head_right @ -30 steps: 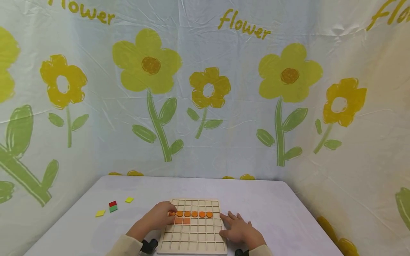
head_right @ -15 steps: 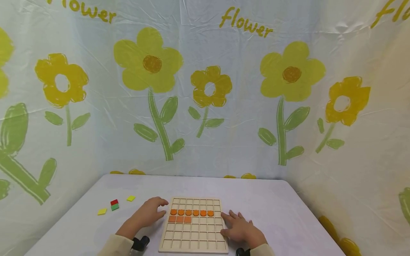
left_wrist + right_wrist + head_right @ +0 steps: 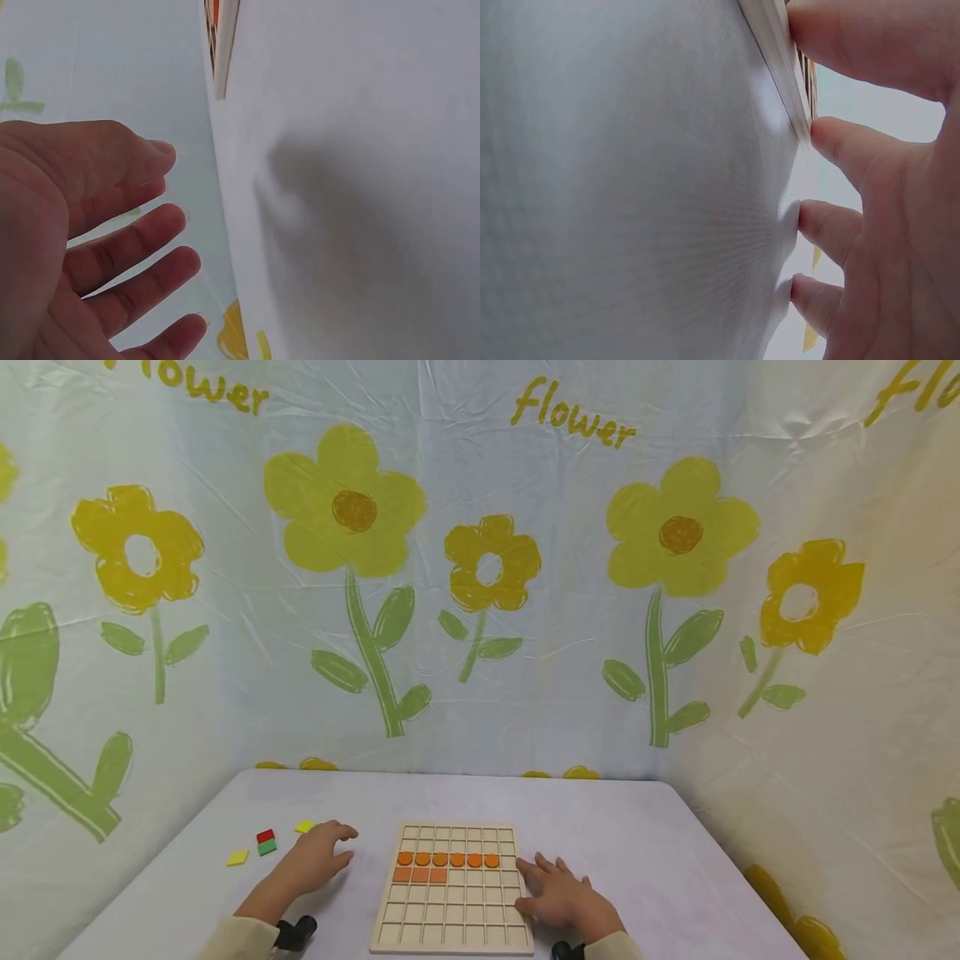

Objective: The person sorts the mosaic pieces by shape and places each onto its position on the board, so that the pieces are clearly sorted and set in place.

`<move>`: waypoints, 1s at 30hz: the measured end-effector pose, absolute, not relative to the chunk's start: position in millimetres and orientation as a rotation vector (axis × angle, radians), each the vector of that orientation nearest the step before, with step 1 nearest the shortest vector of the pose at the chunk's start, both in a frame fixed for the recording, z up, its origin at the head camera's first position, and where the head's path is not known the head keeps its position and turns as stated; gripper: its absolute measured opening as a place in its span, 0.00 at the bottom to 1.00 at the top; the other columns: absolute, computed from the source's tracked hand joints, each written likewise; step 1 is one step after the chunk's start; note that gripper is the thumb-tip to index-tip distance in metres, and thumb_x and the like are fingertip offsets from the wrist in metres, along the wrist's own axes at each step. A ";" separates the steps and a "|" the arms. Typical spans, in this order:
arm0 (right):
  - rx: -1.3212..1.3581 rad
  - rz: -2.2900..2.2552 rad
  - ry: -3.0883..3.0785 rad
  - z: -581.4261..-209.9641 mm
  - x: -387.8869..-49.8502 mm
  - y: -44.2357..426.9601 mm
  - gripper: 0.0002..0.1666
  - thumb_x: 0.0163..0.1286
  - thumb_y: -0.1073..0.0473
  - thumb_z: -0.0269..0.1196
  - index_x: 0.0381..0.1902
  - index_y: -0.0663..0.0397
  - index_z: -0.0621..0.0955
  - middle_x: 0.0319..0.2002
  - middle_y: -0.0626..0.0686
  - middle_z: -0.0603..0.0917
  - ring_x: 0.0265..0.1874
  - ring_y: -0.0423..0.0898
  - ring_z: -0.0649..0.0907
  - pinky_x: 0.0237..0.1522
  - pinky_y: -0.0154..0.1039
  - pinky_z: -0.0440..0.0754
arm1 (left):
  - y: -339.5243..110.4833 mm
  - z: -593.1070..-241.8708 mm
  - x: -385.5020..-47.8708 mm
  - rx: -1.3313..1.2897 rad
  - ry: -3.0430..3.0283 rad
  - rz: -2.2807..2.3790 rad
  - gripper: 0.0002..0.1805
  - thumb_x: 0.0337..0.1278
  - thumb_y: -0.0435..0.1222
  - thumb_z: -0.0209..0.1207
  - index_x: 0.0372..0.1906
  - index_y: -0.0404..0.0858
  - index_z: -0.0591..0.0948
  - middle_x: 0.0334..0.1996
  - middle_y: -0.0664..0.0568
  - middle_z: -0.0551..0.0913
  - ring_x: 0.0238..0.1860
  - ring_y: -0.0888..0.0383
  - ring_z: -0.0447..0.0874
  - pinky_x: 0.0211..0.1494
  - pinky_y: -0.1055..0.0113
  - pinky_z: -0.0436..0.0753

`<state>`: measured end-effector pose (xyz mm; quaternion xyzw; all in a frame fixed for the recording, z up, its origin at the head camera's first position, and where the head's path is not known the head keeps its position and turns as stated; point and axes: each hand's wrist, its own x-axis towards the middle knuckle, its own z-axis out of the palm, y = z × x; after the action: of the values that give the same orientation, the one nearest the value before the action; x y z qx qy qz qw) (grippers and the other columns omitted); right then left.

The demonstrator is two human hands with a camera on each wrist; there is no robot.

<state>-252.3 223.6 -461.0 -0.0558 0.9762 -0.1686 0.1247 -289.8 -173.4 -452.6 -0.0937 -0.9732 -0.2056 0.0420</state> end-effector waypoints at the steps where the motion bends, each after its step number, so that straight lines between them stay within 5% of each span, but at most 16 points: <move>1: -0.166 -0.490 2.847 -460.8 -252.3 223.5 0.42 0.60 0.35 0.61 0.70 0.40 0.68 0.71 0.58 0.66 0.70 0.71 0.59 0.59 0.80 0.51 | -176.6 -452.8 -290.0 -0.274 -2.981 -0.624 0.16 0.56 0.37 0.64 0.51 0.40 0.82 0.49 0.45 0.81 0.56 0.43 0.77 0.60 0.42 0.73; 30: -0.183 -0.479 2.844 -460.7 -253.4 225.4 0.42 0.60 0.35 0.61 0.70 0.39 0.67 0.72 0.57 0.66 0.71 0.71 0.59 0.59 0.80 0.52 | -257.6 -460.9 -296.5 -0.010 -3.049 -0.566 0.18 0.56 0.34 0.59 0.51 0.31 0.80 0.51 0.35 0.79 0.55 0.34 0.75 0.55 0.41 0.75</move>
<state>-253.4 225.4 -460.7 -0.0629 0.9763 -0.1645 0.1256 -296.5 -257.6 -460.9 -0.0032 -0.9830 -0.1824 0.0200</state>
